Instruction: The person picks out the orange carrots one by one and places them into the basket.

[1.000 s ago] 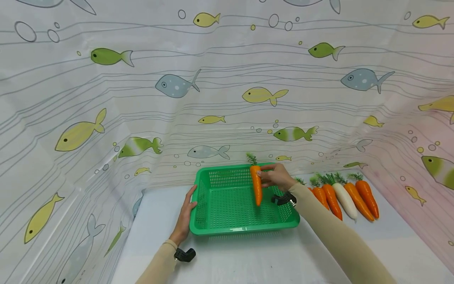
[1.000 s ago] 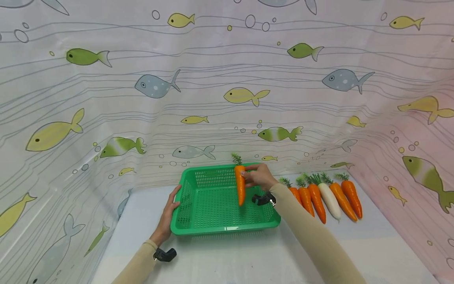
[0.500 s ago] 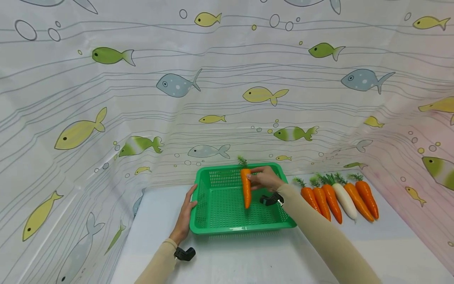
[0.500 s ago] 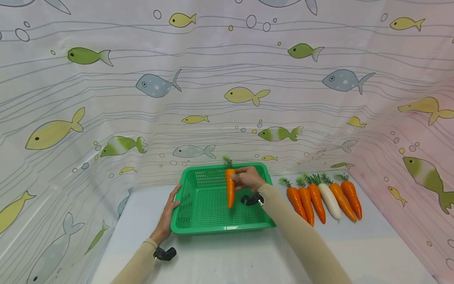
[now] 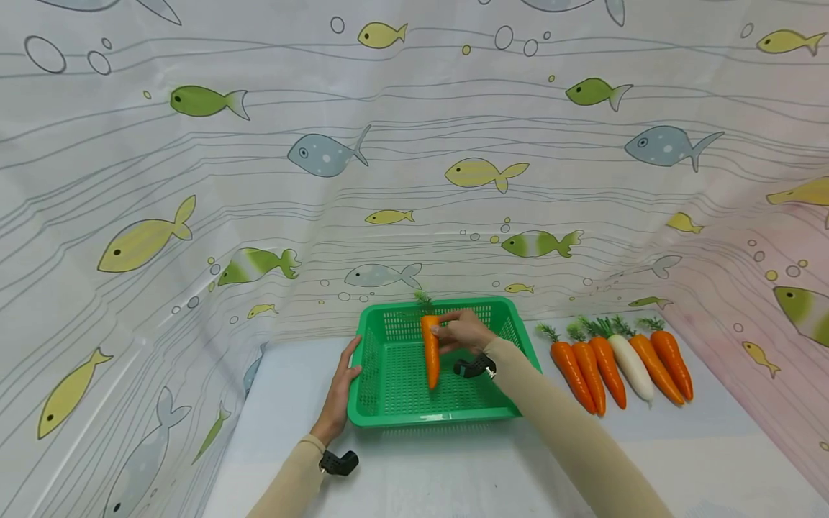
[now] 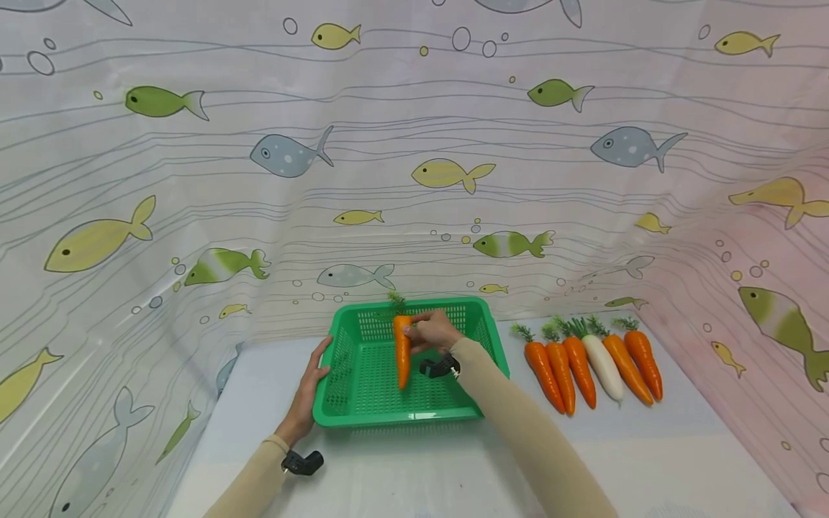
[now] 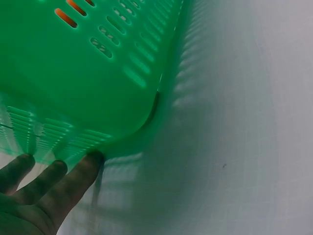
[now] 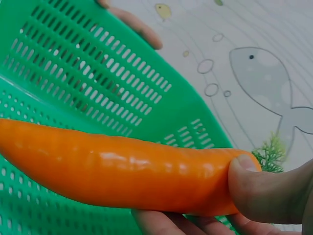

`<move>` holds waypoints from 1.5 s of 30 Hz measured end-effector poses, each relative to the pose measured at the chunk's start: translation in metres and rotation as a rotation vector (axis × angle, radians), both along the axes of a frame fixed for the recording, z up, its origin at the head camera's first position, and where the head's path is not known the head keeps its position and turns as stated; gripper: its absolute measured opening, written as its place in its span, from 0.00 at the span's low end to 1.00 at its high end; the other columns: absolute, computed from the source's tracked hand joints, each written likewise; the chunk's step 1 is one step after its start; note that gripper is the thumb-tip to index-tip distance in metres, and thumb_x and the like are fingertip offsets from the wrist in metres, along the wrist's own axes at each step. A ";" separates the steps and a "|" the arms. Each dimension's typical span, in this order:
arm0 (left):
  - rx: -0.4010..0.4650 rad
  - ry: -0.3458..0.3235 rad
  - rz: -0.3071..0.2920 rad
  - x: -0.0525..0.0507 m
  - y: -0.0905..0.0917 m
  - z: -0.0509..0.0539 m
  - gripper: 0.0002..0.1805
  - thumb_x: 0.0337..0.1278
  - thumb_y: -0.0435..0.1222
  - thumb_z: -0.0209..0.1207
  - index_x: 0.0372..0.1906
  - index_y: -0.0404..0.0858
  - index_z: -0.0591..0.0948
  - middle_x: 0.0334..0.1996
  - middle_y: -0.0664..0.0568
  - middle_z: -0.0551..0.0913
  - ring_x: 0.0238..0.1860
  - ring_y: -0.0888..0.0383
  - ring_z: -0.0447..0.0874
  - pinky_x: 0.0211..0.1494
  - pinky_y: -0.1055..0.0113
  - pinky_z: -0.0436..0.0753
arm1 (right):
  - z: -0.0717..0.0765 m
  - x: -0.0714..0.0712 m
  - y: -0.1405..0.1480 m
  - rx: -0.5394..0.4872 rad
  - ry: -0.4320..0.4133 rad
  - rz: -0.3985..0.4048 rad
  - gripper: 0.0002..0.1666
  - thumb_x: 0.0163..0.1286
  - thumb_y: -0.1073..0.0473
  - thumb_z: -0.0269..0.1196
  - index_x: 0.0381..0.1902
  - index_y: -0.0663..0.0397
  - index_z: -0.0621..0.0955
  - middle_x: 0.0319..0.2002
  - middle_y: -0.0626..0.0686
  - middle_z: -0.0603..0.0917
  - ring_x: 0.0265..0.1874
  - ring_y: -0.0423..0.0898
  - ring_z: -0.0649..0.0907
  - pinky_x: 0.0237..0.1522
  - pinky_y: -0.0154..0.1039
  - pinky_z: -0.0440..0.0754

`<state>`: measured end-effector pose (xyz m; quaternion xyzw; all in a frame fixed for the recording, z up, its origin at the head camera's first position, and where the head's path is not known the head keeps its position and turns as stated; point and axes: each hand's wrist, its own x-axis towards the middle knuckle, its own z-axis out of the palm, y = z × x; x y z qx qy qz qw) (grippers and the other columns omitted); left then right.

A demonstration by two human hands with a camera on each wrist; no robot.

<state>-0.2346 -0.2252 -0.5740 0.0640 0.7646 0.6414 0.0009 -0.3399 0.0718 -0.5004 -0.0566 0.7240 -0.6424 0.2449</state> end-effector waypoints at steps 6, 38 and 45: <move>0.001 -0.009 0.000 0.000 0.001 -0.001 0.34 0.83 0.41 0.32 0.86 0.64 0.49 0.88 0.56 0.43 0.88 0.47 0.35 0.86 0.36 0.39 | -0.007 0.004 -0.013 -0.018 -0.035 0.006 0.32 0.78 0.66 0.62 0.75 0.74 0.68 0.60 0.75 0.82 0.53 0.67 0.89 0.48 0.52 0.91; 0.001 -0.021 0.006 0.001 0.000 -0.001 0.33 0.84 0.42 0.33 0.87 0.62 0.50 0.89 0.54 0.41 0.88 0.45 0.35 0.85 0.34 0.37 | -0.032 -0.005 -0.046 0.043 -0.124 0.108 0.33 0.79 0.68 0.60 0.77 0.73 0.66 0.61 0.74 0.81 0.57 0.69 0.87 0.55 0.53 0.89; 0.004 -0.026 0.009 0.001 0.000 0.001 0.33 0.83 0.43 0.33 0.87 0.62 0.50 0.89 0.54 0.42 0.88 0.45 0.36 0.85 0.34 0.38 | -0.032 -0.004 -0.049 0.009 -0.162 0.136 0.33 0.79 0.69 0.58 0.78 0.74 0.64 0.62 0.74 0.80 0.62 0.68 0.84 0.59 0.53 0.87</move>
